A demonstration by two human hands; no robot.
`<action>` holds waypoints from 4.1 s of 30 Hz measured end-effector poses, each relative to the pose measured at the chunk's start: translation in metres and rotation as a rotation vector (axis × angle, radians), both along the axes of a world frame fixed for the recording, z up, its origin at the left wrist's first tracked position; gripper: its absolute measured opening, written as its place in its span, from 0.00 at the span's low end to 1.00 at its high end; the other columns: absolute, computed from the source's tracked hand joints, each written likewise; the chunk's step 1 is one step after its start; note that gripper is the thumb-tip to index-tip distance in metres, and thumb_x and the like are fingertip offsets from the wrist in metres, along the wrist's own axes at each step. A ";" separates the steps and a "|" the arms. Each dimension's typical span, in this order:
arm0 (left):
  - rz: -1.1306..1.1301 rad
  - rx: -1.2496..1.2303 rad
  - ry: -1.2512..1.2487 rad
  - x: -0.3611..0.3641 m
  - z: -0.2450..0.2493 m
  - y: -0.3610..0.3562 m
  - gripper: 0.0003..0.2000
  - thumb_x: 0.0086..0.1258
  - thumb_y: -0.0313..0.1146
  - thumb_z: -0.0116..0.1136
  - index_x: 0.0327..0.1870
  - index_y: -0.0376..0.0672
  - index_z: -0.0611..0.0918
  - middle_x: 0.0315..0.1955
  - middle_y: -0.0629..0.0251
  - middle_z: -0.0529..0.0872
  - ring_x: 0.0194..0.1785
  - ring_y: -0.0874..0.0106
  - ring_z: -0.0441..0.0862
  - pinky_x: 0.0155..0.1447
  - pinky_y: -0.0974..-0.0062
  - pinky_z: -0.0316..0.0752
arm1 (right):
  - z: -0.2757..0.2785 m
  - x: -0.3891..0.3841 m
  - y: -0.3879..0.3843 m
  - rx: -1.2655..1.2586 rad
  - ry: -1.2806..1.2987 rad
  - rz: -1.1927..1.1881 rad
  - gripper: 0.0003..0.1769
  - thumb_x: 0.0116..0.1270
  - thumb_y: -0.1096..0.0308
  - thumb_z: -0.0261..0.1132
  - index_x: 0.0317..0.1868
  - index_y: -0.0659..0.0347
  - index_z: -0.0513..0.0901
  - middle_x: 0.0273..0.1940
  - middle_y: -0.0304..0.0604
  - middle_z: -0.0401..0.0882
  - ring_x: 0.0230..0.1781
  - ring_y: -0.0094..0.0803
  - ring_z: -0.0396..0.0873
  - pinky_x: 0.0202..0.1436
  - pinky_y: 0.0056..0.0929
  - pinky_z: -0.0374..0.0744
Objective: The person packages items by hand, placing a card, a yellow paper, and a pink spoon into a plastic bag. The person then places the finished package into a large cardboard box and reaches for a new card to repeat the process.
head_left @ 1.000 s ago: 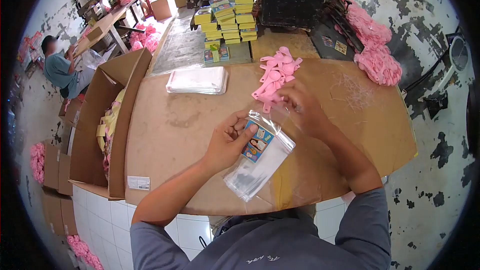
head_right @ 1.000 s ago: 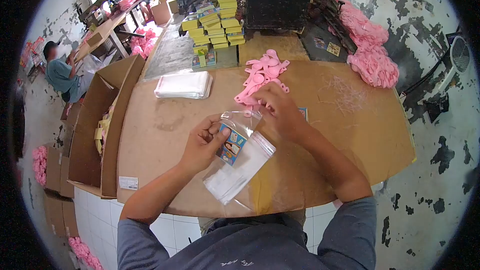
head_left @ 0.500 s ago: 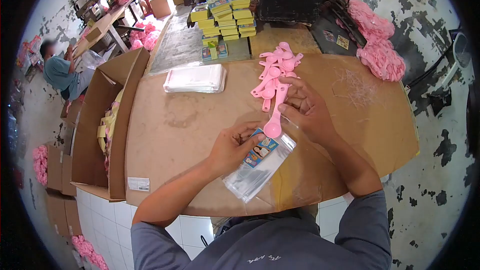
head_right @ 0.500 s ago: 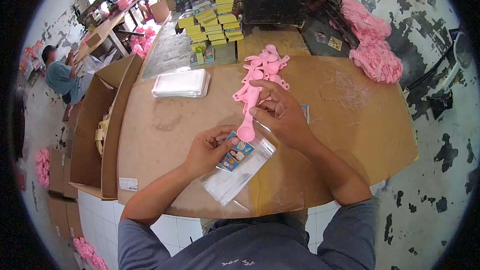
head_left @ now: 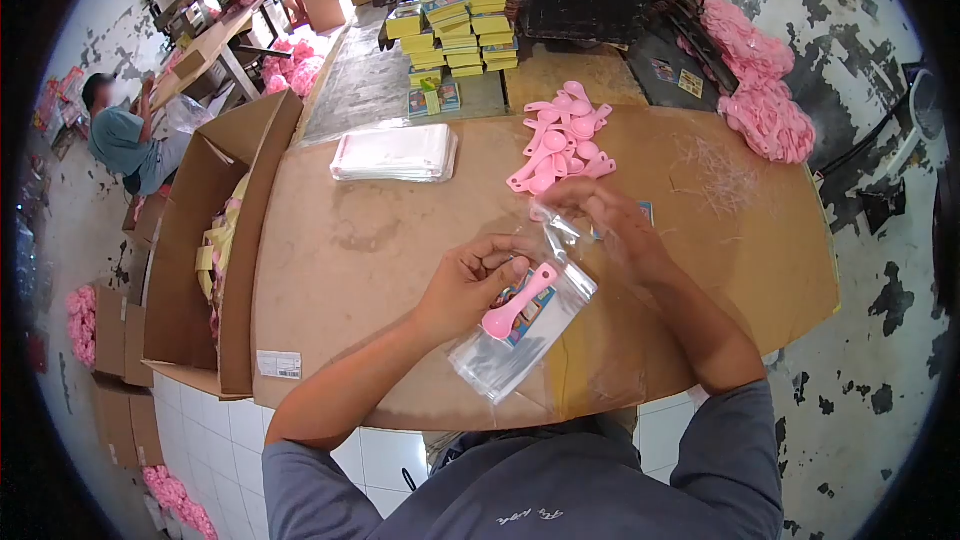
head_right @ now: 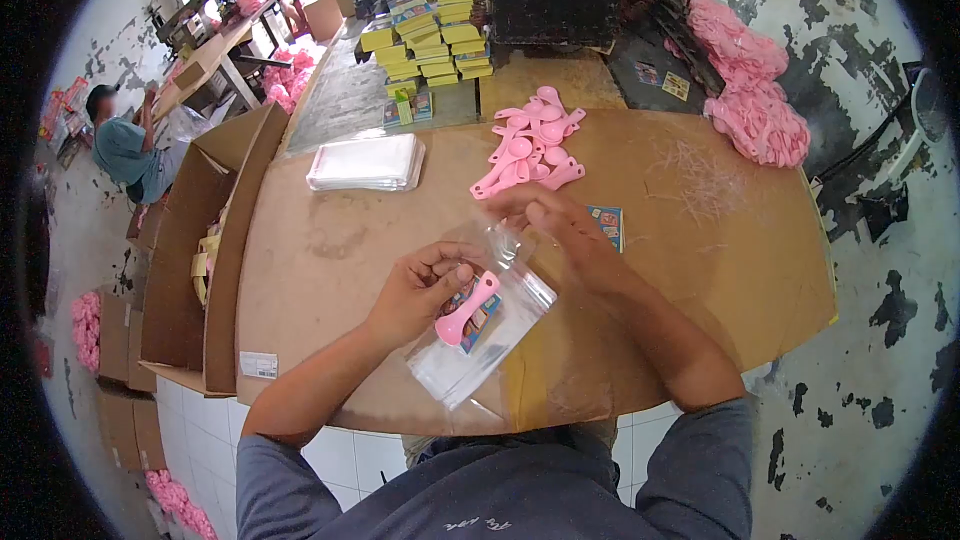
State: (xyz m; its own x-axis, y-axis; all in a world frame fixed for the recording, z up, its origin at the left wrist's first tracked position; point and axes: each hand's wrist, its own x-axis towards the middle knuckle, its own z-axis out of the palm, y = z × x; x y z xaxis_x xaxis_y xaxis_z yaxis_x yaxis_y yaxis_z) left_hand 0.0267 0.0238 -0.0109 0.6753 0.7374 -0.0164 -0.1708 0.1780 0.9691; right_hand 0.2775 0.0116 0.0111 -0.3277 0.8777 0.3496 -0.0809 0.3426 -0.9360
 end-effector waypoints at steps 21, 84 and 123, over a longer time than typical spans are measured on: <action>0.067 0.664 0.044 -0.005 0.042 -0.030 0.26 0.74 0.25 0.63 0.73 0.38 0.72 0.65 0.57 0.81 0.66 0.69 0.80 0.71 0.68 0.72 | 0.125 -0.029 -0.057 0.602 -0.796 -0.311 0.09 0.62 0.77 0.73 0.44 0.62 0.87 0.39 0.43 0.87 0.35 0.38 0.85 0.37 0.31 0.81; 0.179 0.420 0.164 0.000 0.025 -0.024 0.21 0.76 0.24 0.64 0.68 0.34 0.76 0.42 0.60 0.92 0.43 0.82 0.87 0.38 0.86 0.76 | 0.083 0.089 -0.042 -0.039 -0.081 -0.187 0.06 0.76 0.69 0.63 0.47 0.61 0.79 0.42 0.35 0.79 0.40 0.22 0.78 0.44 0.25 0.76; 0.227 0.525 0.118 -0.009 0.008 -0.002 0.12 0.74 0.16 0.59 0.55 0.33 0.86 0.49 0.59 0.91 0.50 0.75 0.87 0.53 0.77 0.83 | 0.015 -0.004 -0.024 -0.225 -0.065 -0.106 0.06 0.69 0.79 0.68 0.45 0.65 0.87 0.43 0.36 0.85 0.45 0.21 0.81 0.51 0.23 0.79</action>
State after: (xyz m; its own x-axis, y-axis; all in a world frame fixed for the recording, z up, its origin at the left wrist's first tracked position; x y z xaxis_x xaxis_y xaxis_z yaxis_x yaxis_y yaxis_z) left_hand 0.0173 0.0218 -0.0030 0.5148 0.7932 0.3253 -0.0340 -0.3603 0.9322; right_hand 0.2737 -0.0127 0.0259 -0.2455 0.9616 0.1231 0.0074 0.1288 -0.9916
